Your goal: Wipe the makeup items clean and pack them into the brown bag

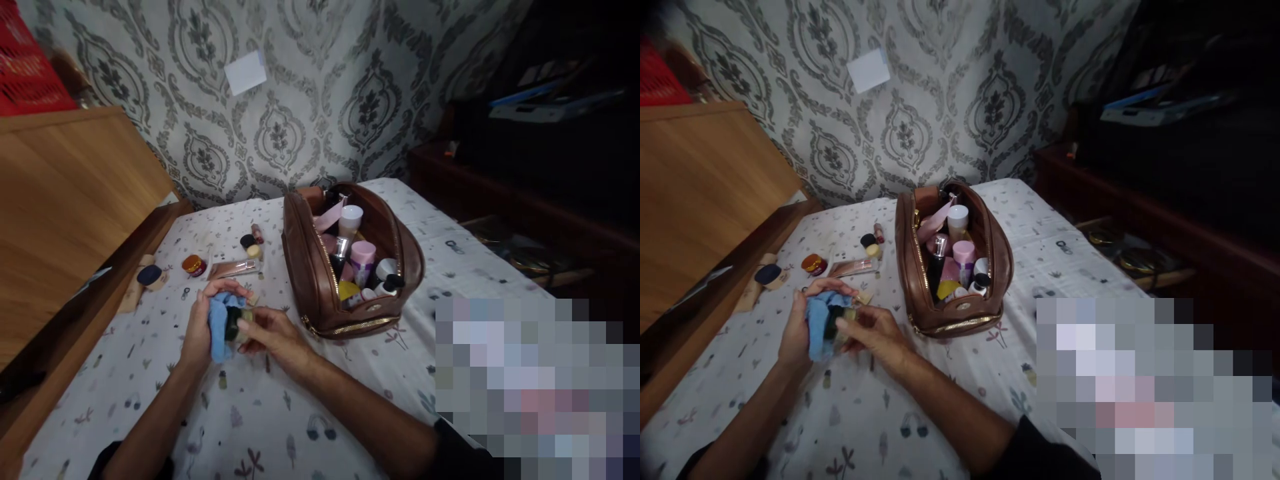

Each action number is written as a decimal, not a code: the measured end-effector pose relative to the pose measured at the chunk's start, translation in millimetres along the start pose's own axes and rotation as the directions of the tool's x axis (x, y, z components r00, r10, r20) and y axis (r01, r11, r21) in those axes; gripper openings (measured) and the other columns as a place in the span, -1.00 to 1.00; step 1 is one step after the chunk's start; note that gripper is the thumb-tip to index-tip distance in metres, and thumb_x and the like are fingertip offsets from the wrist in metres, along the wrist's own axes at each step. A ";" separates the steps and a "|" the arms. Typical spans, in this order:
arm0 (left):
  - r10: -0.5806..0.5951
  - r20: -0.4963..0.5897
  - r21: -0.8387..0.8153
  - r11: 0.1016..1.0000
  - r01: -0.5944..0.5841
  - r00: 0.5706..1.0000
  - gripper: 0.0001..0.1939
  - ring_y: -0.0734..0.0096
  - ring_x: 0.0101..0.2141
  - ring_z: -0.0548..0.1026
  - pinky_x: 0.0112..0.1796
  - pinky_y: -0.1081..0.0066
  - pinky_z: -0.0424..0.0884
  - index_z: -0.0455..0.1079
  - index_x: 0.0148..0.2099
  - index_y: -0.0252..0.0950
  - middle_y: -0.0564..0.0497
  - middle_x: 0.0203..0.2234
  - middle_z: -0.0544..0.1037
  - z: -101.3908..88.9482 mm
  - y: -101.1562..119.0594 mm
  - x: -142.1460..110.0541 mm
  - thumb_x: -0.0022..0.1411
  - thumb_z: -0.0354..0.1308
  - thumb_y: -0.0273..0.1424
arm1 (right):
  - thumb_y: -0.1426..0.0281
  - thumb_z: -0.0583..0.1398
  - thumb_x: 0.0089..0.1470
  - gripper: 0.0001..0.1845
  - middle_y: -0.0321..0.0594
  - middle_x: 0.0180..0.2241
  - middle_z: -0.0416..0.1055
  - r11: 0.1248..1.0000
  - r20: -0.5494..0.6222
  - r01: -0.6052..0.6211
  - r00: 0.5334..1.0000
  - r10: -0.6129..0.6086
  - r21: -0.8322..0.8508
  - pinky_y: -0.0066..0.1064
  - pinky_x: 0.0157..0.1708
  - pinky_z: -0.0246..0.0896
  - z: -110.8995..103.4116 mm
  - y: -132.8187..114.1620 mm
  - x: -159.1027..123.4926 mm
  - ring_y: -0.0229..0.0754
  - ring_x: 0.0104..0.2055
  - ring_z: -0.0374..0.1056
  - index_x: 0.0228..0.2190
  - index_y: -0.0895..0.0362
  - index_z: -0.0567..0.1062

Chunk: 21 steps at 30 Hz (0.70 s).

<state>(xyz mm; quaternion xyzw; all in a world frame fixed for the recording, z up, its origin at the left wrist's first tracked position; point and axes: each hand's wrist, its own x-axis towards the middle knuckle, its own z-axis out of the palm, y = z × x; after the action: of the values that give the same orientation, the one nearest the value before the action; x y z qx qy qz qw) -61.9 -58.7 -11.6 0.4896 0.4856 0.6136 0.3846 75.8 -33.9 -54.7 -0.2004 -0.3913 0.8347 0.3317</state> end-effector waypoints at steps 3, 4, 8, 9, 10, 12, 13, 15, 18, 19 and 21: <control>0.008 0.030 -0.098 0.995 -0.005 1.000 -0.38 0.14 -0.12 0.54 -0.07 0.24 0.46 0.47 -0.08 -0.26 -0.10 -0.24 0.59 4.8 0.2 -5.1 0.23 0.06 0.20 | -0.08 0.45 -0.25 -0.35 -0.27 -0.45 0.52 0.974 0.050 -0.033 0.998 0.023 0.226 -0.58 -0.54 0.30 0.1 0.2 1.9 -0.35 -0.53 0.43 -0.34 0.21 0.53; 0.017 0.042 -0.109 0.994 -0.012 0.999 -0.38 0.13 -0.12 0.54 -0.08 0.23 0.46 0.47 -0.06 -0.25 -0.10 -0.22 0.59 6.2 -0.6 -6.3 0.22 0.08 0.20 | -0.07 0.46 -0.25 -0.35 -0.27 -0.46 0.53 0.960 0.050 -0.045 0.998 0.033 0.278 -0.61 -0.58 0.28 0.1 0.0 1.9 -0.35 -0.54 0.44 -0.33 0.21 0.53; 0.033 0.058 -0.048 0.998 -0.031 0.998 -0.42 0.19 -0.19 0.54 -0.11 0.26 0.46 0.47 -0.07 -0.27 -0.10 -0.25 0.59 7.9 -6.0 -7.7 0.24 0.09 0.15 | -0.02 0.49 -0.27 -0.36 -0.30 -0.50 0.53 0.938 0.018 -0.071 0.997 0.070 0.339 -0.68 -0.65 0.24 -0.4 1.0 0.9 -0.38 -0.59 0.44 -0.33 0.21 0.49; 0.026 0.046 -0.017 1.000 -0.026 0.999 -0.44 0.22 -0.22 0.53 -0.12 0.28 0.45 0.48 -0.09 -0.28 -0.08 -0.28 0.59 7.2 -6.8 -7.7 0.25 0.09 0.13 | -0.01 0.49 -0.25 -0.36 -0.30 -0.50 0.53 0.942 0.017 -0.072 0.997 0.070 0.328 -0.68 -0.64 0.24 -0.4 2.4 1.0 -0.37 -0.58 0.45 -0.34 0.21 0.47; 0.018 0.028 0.013 1.000 -0.018 0.999 -0.47 0.24 -0.24 0.52 -0.14 0.31 0.45 0.49 -0.11 -0.29 -0.07 -0.31 0.58 6.1 -6.9 -7.6 0.26 0.11 0.10 | -0.02 0.49 -0.24 -0.37 -0.30 -0.51 0.52 0.947 0.015 -0.069 0.998 0.068 0.315 -0.66 -0.64 0.24 -0.1 4.4 1.3 -0.36 -0.58 0.45 -0.34 0.20 0.46; -0.008 -0.001 0.053 0.999 0.009 1.000 -0.53 0.28 -0.28 0.52 -0.18 0.35 0.44 0.49 -0.13 -0.29 -0.05 -0.35 0.57 3.6 -5.4 -7.6 0.24 0.18 0.04 | -0.06 0.46 -0.23 -0.35 -0.31 -0.52 0.50 0.959 0.011 -0.061 0.998 0.060 0.276 -0.63 -0.62 0.24 0.7 8.9 2.4 -0.33 -0.57 0.46 -0.34 0.18 0.41; -0.022 -0.010 0.067 0.997 0.023 1.000 -0.55 0.29 -0.30 0.52 -0.21 0.37 0.44 0.49 -0.14 -0.29 -0.04 -0.36 0.57 2.3 -4.1 -7.6 0.22 0.22 0.02 | -0.09 0.44 -0.20 -0.34 -0.31 -0.52 0.50 0.969 0.000 -0.058 0.998 0.059 0.242 -0.61 -0.62 0.23 1.2 10.7 2.6 -0.31 -0.56 0.46 -0.33 0.16 0.38; -0.047 -0.019 0.080 0.996 0.048 0.999 -0.58 0.29 -0.32 0.53 -0.26 0.40 0.44 0.50 -0.16 -0.29 -0.03 -0.38 0.57 -0.2 -1.0 -7.5 0.17 0.29 -0.02 | -0.12 0.36 -0.10 -0.35 -0.32 -0.51 0.48 0.991 -0.053 -0.070 0.996 0.076 0.111 -0.55 -0.61 0.23 2.5 10.3 -0.4 -0.28 -0.56 0.45 -0.25 0.12 0.36; -0.087 -0.036 0.075 0.993 0.090 0.996 -0.61 0.28 -0.33 0.53 -0.30 0.43 0.45 0.49 -0.19 -0.28 -0.01 -0.40 0.55 -3.2 2.4 -7.1 0.12 0.34 -0.07 | 0.07 0.30 0.07 -0.49 -0.30 -0.43 0.46 0.936 -0.206 -0.066 0.979 -0.007 -0.347 -0.43 -0.57 0.27 6.2 -8.3 -21.6 -0.22 -0.52 0.43 -0.06 0.09 0.36; -0.101 -0.046 0.074 0.992 0.104 0.994 -0.62 0.28 -0.32 0.54 -0.29 0.43 0.46 0.49 -0.18 -0.27 -0.01 -0.39 0.55 -4.1 3.0 -6.9 0.12 0.34 -0.08 | 0.18 0.31 0.07 -0.52 -0.25 -0.38 0.48 0.832 -0.230 -0.016 0.964 -0.134 -0.555 -0.40 -0.51 0.29 7.8 -20.5 -34.0 -0.20 -0.47 0.43 -0.02 0.10 0.39; -0.126 -0.070 0.085 0.988 0.132 0.990 -0.63 0.28 -0.31 0.53 -0.29 0.44 0.46 0.49 -0.17 -0.25 0.00 -0.38 0.55 -5.6 3.4 -6.5 0.12 0.34 -0.09 | 0.34 0.31 0.04 -0.55 -0.19 -0.33 0.52 0.561 -0.112 0.085 0.945 -0.307 -0.823 -0.34 -0.35 0.35 10.1 -53.3 -63.8 -0.12 -0.32 0.47 0.00 0.11 0.45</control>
<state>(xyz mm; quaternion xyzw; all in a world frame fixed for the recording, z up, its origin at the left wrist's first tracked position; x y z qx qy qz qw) -65.9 -66.8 -10.0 0.4538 0.5553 0.5806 0.3856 135.6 -59.3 -1.8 -0.3845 -0.7039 0.4907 0.3404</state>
